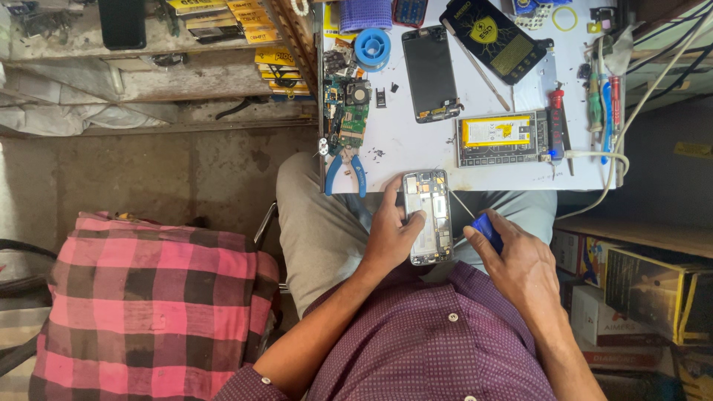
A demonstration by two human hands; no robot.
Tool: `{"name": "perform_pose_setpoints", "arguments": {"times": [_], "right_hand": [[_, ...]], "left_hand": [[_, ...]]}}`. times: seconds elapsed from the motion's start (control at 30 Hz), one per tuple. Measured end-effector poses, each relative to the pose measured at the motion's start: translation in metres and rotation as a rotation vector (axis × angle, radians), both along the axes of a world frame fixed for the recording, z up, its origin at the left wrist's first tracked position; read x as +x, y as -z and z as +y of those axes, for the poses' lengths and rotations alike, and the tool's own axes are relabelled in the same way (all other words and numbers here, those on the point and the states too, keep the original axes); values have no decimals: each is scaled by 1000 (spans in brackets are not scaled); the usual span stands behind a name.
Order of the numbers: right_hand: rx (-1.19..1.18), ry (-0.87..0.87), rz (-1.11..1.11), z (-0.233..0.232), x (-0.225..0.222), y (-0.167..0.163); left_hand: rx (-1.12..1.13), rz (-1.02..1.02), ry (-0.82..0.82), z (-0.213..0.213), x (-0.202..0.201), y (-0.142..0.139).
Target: The person uses a screwdriver to remove screws from a disassembled mobile phone chassis held in their left hand. They then use a metal probe to manipulate internal components and connectors inside the phone. The person continues to adjust parts within the chassis while seated at a cluttered workbench.
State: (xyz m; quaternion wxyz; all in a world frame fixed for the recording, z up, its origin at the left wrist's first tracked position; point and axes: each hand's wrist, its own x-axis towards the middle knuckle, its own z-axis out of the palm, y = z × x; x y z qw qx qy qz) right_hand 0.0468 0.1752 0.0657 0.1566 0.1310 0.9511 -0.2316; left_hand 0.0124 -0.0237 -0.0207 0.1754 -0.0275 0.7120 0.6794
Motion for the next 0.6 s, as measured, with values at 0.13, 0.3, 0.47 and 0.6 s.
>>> {"name": "perform_pose_setpoints", "arguments": {"times": [0.13, 0.3, 0.47, 0.6], "right_hand": [[4, 14, -18, -1, -1, -1], [-7, -6, 37, -3, -1, -2], [0, 70, -8, 2, -3, -7], [18, 113, -68, 8, -2, -15]], "left_hand": [[1, 4, -3, 0, -1, 0], [4, 6, -3, 0, 0, 0], [-11, 9, -2, 1, 5, 0], [-4, 7, -12, 3, 8, 0]]}}
